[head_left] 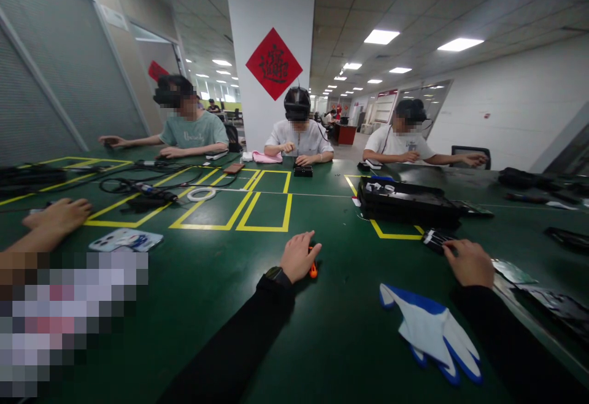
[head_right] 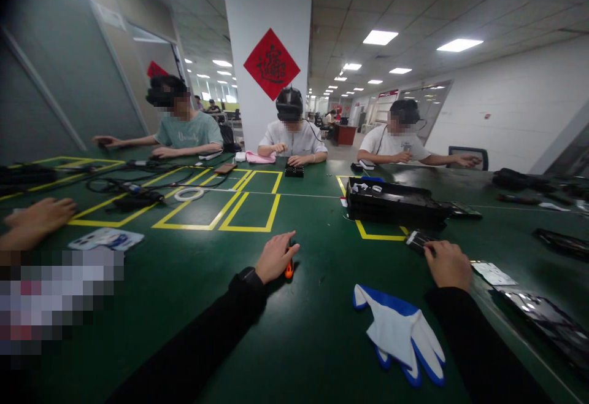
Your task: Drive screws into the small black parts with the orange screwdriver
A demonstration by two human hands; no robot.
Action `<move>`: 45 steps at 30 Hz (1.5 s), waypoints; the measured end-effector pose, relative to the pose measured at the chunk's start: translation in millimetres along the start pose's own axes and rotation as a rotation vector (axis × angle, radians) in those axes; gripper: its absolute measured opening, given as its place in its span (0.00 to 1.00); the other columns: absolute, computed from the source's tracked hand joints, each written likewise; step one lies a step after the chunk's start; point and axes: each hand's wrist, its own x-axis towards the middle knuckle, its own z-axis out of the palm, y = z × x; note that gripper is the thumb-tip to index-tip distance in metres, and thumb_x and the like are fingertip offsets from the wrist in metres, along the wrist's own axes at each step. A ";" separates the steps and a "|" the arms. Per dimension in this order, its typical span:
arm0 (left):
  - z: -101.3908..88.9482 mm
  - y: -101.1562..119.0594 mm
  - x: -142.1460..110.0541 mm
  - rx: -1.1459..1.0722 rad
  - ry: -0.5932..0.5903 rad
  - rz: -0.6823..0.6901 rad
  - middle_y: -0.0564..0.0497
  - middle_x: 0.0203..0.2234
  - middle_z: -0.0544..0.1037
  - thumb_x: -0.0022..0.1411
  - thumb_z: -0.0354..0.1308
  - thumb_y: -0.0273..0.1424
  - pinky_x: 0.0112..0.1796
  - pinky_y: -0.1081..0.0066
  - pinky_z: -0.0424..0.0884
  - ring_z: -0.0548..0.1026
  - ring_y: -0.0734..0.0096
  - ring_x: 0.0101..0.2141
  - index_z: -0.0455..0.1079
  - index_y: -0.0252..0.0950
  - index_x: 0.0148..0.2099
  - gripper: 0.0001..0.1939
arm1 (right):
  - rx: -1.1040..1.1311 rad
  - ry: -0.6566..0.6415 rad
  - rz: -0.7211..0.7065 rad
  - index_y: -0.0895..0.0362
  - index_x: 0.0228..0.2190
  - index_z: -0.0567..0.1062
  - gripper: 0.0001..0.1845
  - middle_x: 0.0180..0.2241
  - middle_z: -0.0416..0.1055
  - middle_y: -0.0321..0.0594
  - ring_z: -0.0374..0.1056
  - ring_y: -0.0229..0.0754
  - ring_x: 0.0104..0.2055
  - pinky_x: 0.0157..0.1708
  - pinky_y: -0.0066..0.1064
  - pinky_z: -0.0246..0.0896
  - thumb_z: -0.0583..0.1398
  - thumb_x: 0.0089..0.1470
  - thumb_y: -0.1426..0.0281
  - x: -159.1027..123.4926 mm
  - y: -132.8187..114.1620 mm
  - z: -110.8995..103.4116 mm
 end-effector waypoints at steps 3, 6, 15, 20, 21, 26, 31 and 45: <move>0.4 -0.5 0.1 -0.008 0.001 0.002 0.43 0.50 0.65 0.59 0.40 0.44 0.50 0.63 0.53 0.61 0.61 0.51 0.58 0.35 0.55 0.27 | 0.031 0.026 0.048 0.57 0.36 0.71 0.18 0.33 0.67 0.46 0.58 0.49 0.35 0.31 0.37 0.53 0.48 0.51 0.62 -0.5 4.4 1.5; 0.8 -1.0 0.3 -0.025 0.005 -0.007 0.42 0.50 0.65 0.59 0.41 0.44 0.50 0.63 0.53 0.61 0.60 0.51 0.57 0.34 0.55 0.27 | 0.065 0.088 0.092 0.57 0.36 0.71 0.19 0.34 0.66 0.47 0.58 0.49 0.36 0.33 0.38 0.53 0.46 0.52 0.62 -1.1 8.5 3.2; -0.1 -0.6 -0.1 -0.029 0.014 -0.013 0.41 0.50 0.65 0.58 0.41 0.44 0.50 0.63 0.54 0.62 0.59 0.50 0.57 0.32 0.56 0.28 | 0.091 0.005 0.076 0.56 0.31 0.73 0.19 0.35 0.65 0.47 0.58 0.50 0.37 0.33 0.39 0.53 0.48 0.50 0.58 5.4 14.7 16.0; -0.1 0.1 0.1 -0.038 0.014 -0.020 0.41 0.50 0.65 0.58 0.42 0.44 0.50 0.64 0.54 0.62 0.60 0.50 0.57 0.32 0.55 0.28 | 0.138 0.037 0.064 0.57 0.31 0.72 0.19 0.35 0.65 0.47 0.58 0.51 0.39 0.36 0.41 0.52 0.48 0.50 0.59 6.5 15.6 15.9; 0.1 0.0 0.3 -0.038 0.015 -0.021 0.41 0.50 0.65 0.58 0.43 0.44 0.50 0.64 0.54 0.62 0.60 0.50 0.57 0.32 0.55 0.28 | 0.141 0.059 0.068 0.58 0.32 0.72 0.19 0.35 0.65 0.48 0.58 0.51 0.40 0.37 0.41 0.52 0.48 0.50 0.59 6.9 14.4 14.6; 0.8 -1.5 0.4 -0.044 0.021 -0.006 0.40 0.49 0.66 0.58 0.42 0.44 0.50 0.63 0.54 0.62 0.59 0.50 0.57 0.32 0.55 0.28 | 0.197 0.051 0.051 0.59 0.38 0.70 0.19 0.39 0.64 0.49 0.57 0.52 0.44 0.41 0.42 0.51 0.48 0.51 0.61 12.3 11.7 13.3; 0.8 -2.0 -0.3 -0.038 0.018 -0.006 0.41 0.49 0.65 0.58 0.42 0.44 0.50 0.63 0.54 0.61 0.59 0.50 0.57 0.33 0.55 0.28 | 0.250 -0.034 0.097 0.56 0.41 0.69 0.21 0.44 0.63 0.48 0.56 0.52 0.46 0.42 0.44 0.50 0.47 0.51 0.60 16.0 25.0 28.6; 0.2 -0.1 0.2 0.023 0.003 -0.017 0.42 0.50 0.65 0.59 0.41 0.44 0.50 0.64 0.54 0.61 0.60 0.50 0.56 0.33 0.56 0.28 | 0.205 -0.147 0.194 0.49 0.44 0.68 0.24 0.49 0.59 0.43 0.52 0.52 0.51 0.45 0.44 0.47 0.47 0.48 0.53 16.1 32.6 42.9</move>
